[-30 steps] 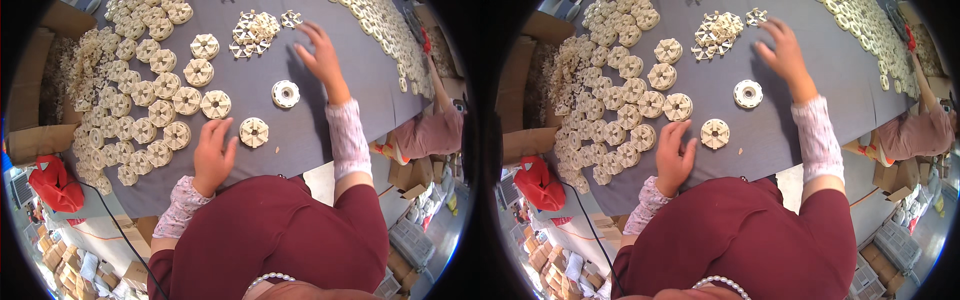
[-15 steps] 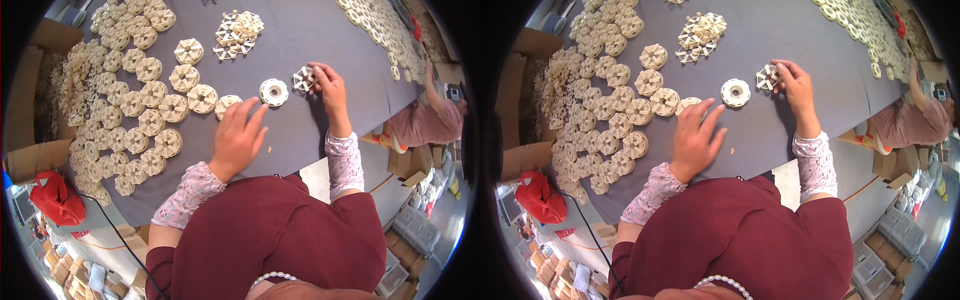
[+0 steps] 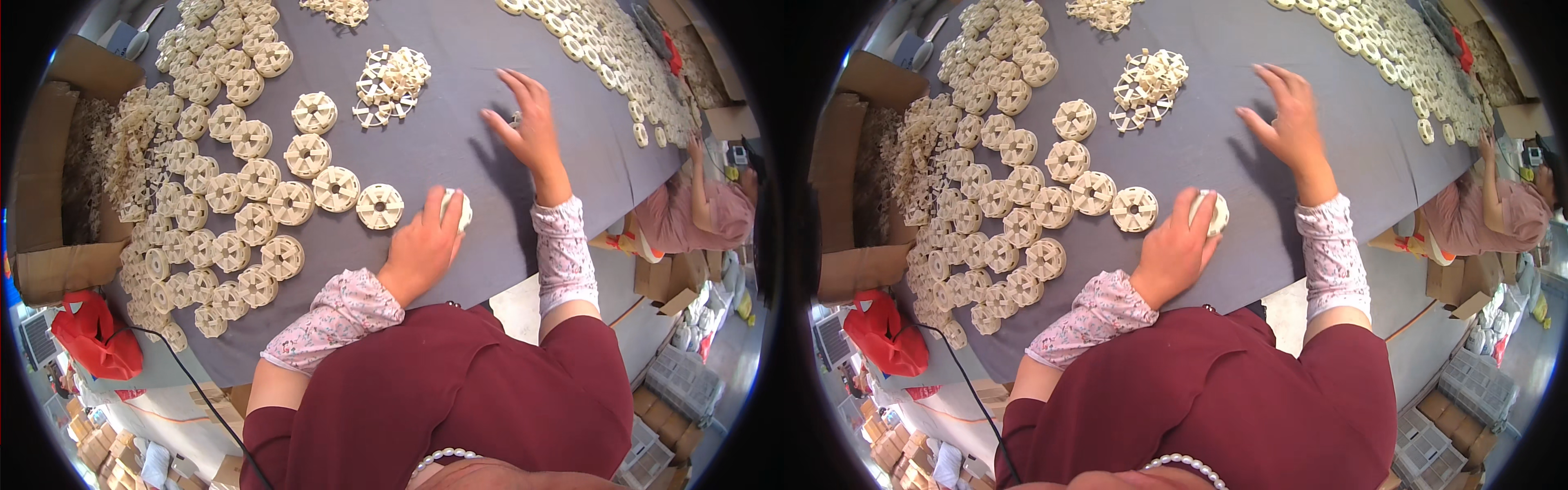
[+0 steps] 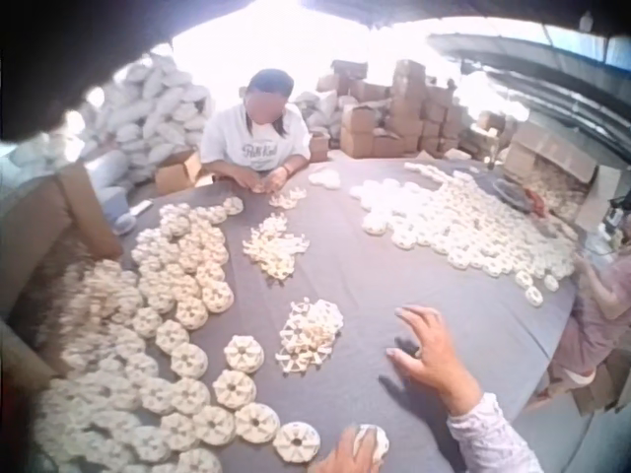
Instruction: The person assembles and sorts circular plastic parts by hand at a workbench, placing them into cardboard boxes and plastic bags.
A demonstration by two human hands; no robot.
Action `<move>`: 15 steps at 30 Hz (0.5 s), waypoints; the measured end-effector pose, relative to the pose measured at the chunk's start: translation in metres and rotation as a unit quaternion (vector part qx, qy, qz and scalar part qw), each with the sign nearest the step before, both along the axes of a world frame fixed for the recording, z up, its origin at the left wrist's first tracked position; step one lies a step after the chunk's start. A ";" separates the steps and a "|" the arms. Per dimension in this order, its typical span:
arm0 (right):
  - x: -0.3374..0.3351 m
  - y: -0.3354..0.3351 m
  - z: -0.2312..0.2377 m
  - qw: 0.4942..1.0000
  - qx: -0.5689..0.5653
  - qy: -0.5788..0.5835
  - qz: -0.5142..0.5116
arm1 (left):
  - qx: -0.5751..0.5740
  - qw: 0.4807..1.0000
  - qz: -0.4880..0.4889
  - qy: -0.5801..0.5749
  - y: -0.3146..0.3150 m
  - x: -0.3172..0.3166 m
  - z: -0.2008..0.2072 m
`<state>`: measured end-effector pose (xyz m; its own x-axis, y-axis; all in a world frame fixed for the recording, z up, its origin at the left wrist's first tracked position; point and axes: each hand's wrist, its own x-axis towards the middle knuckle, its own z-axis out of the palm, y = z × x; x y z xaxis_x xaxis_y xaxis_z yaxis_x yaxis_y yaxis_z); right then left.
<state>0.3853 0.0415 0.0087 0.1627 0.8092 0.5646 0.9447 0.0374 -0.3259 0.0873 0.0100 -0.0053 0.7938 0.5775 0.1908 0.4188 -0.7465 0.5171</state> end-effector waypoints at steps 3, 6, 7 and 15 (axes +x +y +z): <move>-0.040 0.063 0.001 0.995 -0.020 0.044 0.091 | -0.020 0.998 -0.053 -0.033 -0.006 -0.017 0.003; -0.046 0.117 -0.012 0.969 -0.141 0.199 0.039 | -0.034 0.996 -0.066 -0.042 -0.009 -0.024 0.002; -0.047 0.118 -0.011 0.969 -0.139 0.201 0.041 | -0.042 0.995 -0.070 -0.053 -0.007 -0.028 0.000; -0.050 0.041 -0.001 0.931 -0.129 0.330 0.087 | -0.071 0.991 -0.050 -0.102 -0.001 -0.046 -0.005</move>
<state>0.3354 0.0820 0.0078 0.2589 0.9506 0.1711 0.5229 0.0110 -0.8523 0.0417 0.0091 -0.0108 0.8020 0.5299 0.2757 0.2219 -0.6928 0.6861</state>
